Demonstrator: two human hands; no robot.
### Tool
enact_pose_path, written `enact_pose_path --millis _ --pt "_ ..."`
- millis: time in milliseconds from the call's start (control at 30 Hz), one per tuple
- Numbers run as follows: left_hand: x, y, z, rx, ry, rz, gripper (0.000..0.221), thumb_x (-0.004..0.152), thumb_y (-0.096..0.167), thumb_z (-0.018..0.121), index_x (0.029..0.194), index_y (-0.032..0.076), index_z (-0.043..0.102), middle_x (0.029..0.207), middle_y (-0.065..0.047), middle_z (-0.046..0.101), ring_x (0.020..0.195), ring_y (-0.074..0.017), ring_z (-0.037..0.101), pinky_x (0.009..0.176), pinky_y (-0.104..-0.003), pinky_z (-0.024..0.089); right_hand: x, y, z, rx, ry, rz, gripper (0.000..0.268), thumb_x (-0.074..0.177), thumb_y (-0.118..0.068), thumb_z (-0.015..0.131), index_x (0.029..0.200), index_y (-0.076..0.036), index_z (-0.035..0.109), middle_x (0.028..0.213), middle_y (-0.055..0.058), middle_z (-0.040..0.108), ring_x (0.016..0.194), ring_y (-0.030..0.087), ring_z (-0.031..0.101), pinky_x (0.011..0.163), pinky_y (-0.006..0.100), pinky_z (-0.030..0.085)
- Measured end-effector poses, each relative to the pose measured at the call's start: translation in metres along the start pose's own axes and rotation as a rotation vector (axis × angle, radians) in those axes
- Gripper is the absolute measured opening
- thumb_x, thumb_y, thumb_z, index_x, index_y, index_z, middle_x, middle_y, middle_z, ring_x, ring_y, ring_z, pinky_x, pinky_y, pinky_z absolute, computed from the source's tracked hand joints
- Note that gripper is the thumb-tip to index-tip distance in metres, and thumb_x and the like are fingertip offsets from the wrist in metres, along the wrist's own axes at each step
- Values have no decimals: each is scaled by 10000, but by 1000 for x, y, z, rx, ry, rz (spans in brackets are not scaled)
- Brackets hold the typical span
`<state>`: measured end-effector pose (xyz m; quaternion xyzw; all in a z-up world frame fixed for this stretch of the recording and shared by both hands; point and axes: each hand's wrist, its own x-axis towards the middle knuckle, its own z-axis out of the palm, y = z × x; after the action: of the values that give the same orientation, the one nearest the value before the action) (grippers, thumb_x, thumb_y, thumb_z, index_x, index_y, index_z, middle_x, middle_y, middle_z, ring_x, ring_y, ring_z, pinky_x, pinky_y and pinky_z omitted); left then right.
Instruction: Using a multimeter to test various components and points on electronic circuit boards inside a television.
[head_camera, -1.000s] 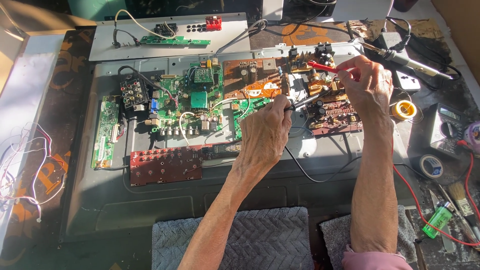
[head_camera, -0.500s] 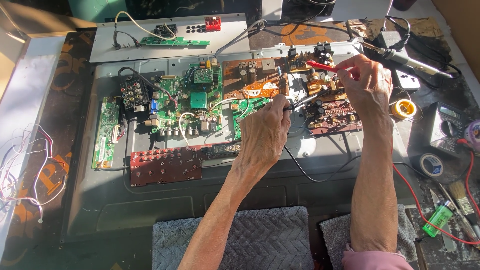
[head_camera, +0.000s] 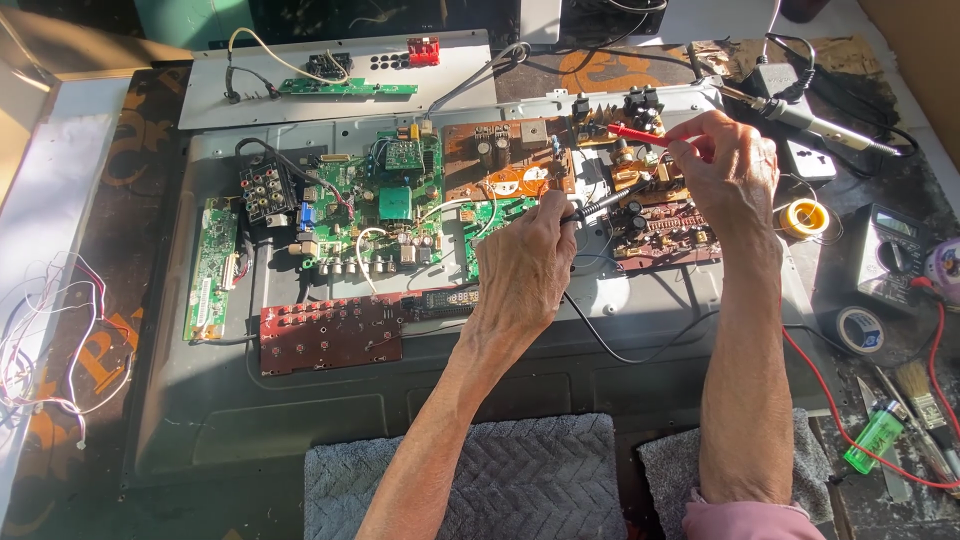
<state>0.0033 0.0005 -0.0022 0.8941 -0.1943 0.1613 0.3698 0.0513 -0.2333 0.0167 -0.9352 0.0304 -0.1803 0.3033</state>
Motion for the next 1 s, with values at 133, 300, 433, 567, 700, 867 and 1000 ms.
enact_pose_path --millis 133,300,433,567,700,867,1000 --pt "1 2 -2 0 2 -11 76 983 145 582 1048 145 621 880 -156 758 739 -307 770 676 -407 657 -1 -7 -2 29 -19 29 121 1059 -99 677 1149 -97 758 811 144 718 840 300 688 850 450 483" --pt "1 4 -9 7 8 -31 56 979 127 598 1030 141 617 821 -158 748 696 -305 766 670 -395 653 -2 -14 -3 4 -23 27 108 1050 -89 696 1135 -81 760 810 155 721 835 317 697 843 460 500" --pt "1 1 -15 5 38 -34 38 975 111 596 997 138 611 767 -138 740 649 -278 754 646 -378 640 -3 -2 -4 -11 -31 39 114 1050 -109 688 1131 -99 766 812 148 725 844 318 698 852 461 495" --pt "7 -1 -22 49 53 -125 63 992 94 597 1035 101 642 716 -145 718 549 -224 695 569 -326 594 4 8 -4 1 -30 68 120 1043 -131 689 1132 -106 764 817 135 727 848 303 696 852 465 495" --pt "11 -16 -27 185 93 -214 91 996 78 599 1053 62 667 726 -151 723 575 -227 701 614 -324 597 0 -15 -9 34 -54 89 137 1015 -142 689 1129 -132 764 820 119 735 863 300 699 867 465 486" --pt "13 -31 -29 361 29 -344 110 962 138 643 1065 105 627 661 -79 708 577 -210 720 641 -294 582 -3 -20 -2 -38 -217 102 156 997 -241 666 1120 -209 756 843 56 761 976 303 699 972 476 477" --pt "8 -34 -25 389 45 -303 166 953 125 656 1109 69 667 660 -76 713 547 -159 694 621 -253 553 -8 -33 5 -19 -256 127 160 990 -202 652 1113 -225 753 862 52 769 966 278 695 972 475 466"
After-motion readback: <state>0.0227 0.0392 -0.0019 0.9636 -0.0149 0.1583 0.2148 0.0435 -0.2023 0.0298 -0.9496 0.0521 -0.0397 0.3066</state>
